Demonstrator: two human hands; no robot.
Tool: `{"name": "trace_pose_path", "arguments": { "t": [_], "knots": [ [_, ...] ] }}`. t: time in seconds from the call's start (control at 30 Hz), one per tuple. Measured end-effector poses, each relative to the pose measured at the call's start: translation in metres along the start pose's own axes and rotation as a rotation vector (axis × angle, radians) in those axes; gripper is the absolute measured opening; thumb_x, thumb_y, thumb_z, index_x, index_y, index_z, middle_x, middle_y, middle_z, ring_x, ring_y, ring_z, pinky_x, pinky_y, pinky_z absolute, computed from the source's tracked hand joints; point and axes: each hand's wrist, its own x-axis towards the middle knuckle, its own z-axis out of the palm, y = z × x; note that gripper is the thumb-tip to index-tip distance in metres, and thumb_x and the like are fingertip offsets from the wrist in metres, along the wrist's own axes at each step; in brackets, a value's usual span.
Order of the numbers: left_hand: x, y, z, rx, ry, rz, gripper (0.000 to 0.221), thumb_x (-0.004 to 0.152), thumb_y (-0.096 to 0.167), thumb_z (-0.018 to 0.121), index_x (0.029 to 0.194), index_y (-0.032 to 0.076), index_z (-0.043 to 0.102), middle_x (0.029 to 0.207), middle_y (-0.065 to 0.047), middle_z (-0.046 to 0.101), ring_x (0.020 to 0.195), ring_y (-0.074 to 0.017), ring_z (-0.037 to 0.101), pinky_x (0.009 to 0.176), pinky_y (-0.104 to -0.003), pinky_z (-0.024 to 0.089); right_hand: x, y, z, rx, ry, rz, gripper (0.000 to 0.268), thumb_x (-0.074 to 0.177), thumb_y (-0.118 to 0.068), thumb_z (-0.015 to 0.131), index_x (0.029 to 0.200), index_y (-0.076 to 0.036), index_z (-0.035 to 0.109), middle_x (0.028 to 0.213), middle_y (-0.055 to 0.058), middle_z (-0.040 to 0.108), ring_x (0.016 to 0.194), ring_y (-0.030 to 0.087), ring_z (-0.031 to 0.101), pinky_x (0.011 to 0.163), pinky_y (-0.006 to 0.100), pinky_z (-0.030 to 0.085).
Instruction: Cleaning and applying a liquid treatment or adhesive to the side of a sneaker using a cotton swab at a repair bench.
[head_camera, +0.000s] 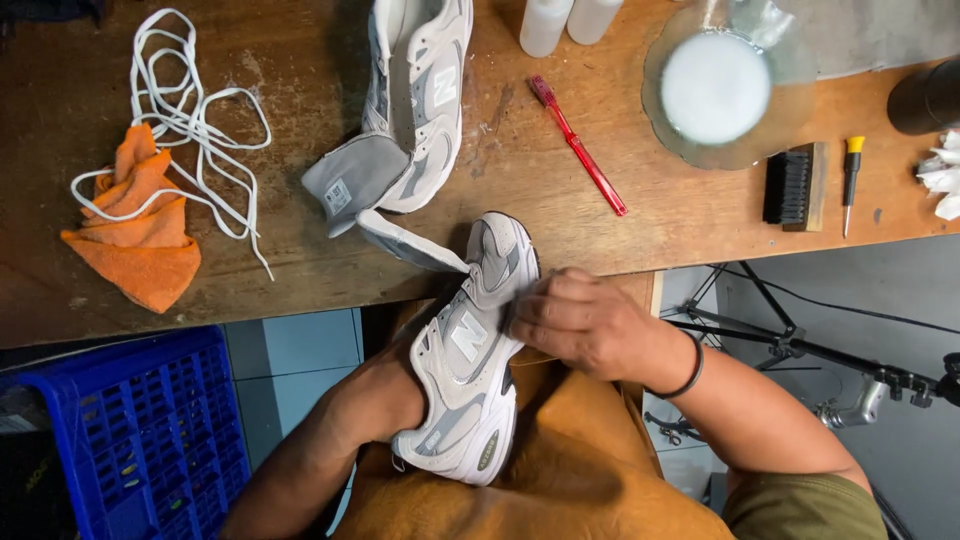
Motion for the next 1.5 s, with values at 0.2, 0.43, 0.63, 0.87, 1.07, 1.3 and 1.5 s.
{"name": "trace_pose_path", "arguments": {
  "t": [0.2, 0.43, 0.63, 0.87, 1.07, 1.3, 1.5],
  "knots": [
    [0.002, 0.004, 0.003, -0.018, 0.006, 0.000, 0.075, 0.071, 0.033, 0.089, 0.139, 0.016, 0.063, 0.131, -0.002, 0.070, 0.123, -0.0195, 0.064, 0.113, -0.027, 0.039, 0.012, 0.005, -0.006, 0.014, -0.044, -0.084, 0.016, 0.098, -0.009, 0.065, 0.086, -0.007, 0.075, 0.078, 0.008, 0.070, 0.070, 0.024, 0.063, 0.071, 0.037, 0.055],
    [0.000, 0.009, 0.002, -0.037, 0.018, -0.003, 0.076, 0.070, 0.033, 0.090, 0.139, 0.016, 0.063, 0.131, -0.002, 0.070, 0.122, -0.0204, 0.064, 0.113, -0.028, 0.039, 0.007, 0.018, -0.004, 0.005, -0.024, -0.049, 0.022, 0.104, -0.015, 0.060, 0.093, -0.008, 0.078, 0.088, 0.007, 0.072, 0.077, 0.026, 0.067, 0.073, 0.037, 0.056],
    [-0.002, 0.009, 0.001, -0.053, 0.021, -0.007, 0.077, 0.069, 0.033, 0.091, 0.139, 0.017, 0.063, 0.131, -0.002, 0.070, 0.122, -0.0211, 0.065, 0.113, -0.028, 0.040, -0.010, 0.031, 0.006, -0.053, 0.033, 0.016, 0.019, 0.102, -0.013, 0.064, 0.090, -0.008, 0.078, 0.084, 0.008, 0.072, 0.076, 0.027, 0.070, 0.072, 0.039, 0.057],
    [0.038, 0.137, -0.092, -0.092, 0.011, -0.026, 0.078, 0.068, 0.033, 0.092, 0.139, 0.017, 0.063, 0.131, -0.003, 0.070, 0.122, -0.0220, 0.065, 0.114, -0.029, 0.040, -0.035, 0.050, 0.017, -0.119, 0.096, 0.086, 0.021, 0.101, -0.016, 0.065, 0.087, -0.011, 0.079, 0.084, 0.005, 0.070, 0.074, 0.025, 0.066, 0.073, 0.037, 0.056],
    [0.038, 0.151, -0.093, -0.123, 0.008, -0.037, 0.079, 0.067, 0.033, 0.092, 0.139, 0.017, 0.063, 0.131, -0.003, 0.070, 0.122, -0.0227, 0.065, 0.114, -0.030, 0.041, -0.050, 0.039, 0.025, -0.085, 0.146, 0.099, 0.020, 0.101, -0.018, 0.064, 0.093, -0.010, 0.079, 0.083, 0.009, 0.070, 0.075, 0.027, 0.066, 0.071, 0.040, 0.058],
    [0.039, 0.154, -0.094, -0.138, 0.016, -0.040, 0.080, 0.066, 0.033, 0.093, 0.139, 0.018, 0.064, 0.132, -0.003, 0.070, 0.122, -0.0236, 0.066, 0.114, -0.031, 0.041, -0.045, 0.016, 0.032, 0.005, 0.202, 0.026, 0.030, 0.105, -0.028, 0.056, 0.095, -0.012, 0.080, 0.086, 0.005, 0.069, 0.079, 0.019, 0.061, 0.077, 0.033, 0.057],
    [0.041, 0.142, -0.100, -0.135, 0.043, -0.042, 0.081, 0.065, 0.032, 0.094, 0.139, 0.018, 0.064, 0.132, -0.003, 0.071, 0.122, -0.0242, 0.066, 0.114, -0.031, 0.041, -0.031, 0.005, 0.041, 0.005, 0.258, 0.096, 0.031, 0.104, -0.023, 0.059, 0.084, -0.009, 0.078, 0.082, 0.010, 0.071, 0.071, 0.027, 0.065, 0.072, 0.039, 0.060]
  ]
}}
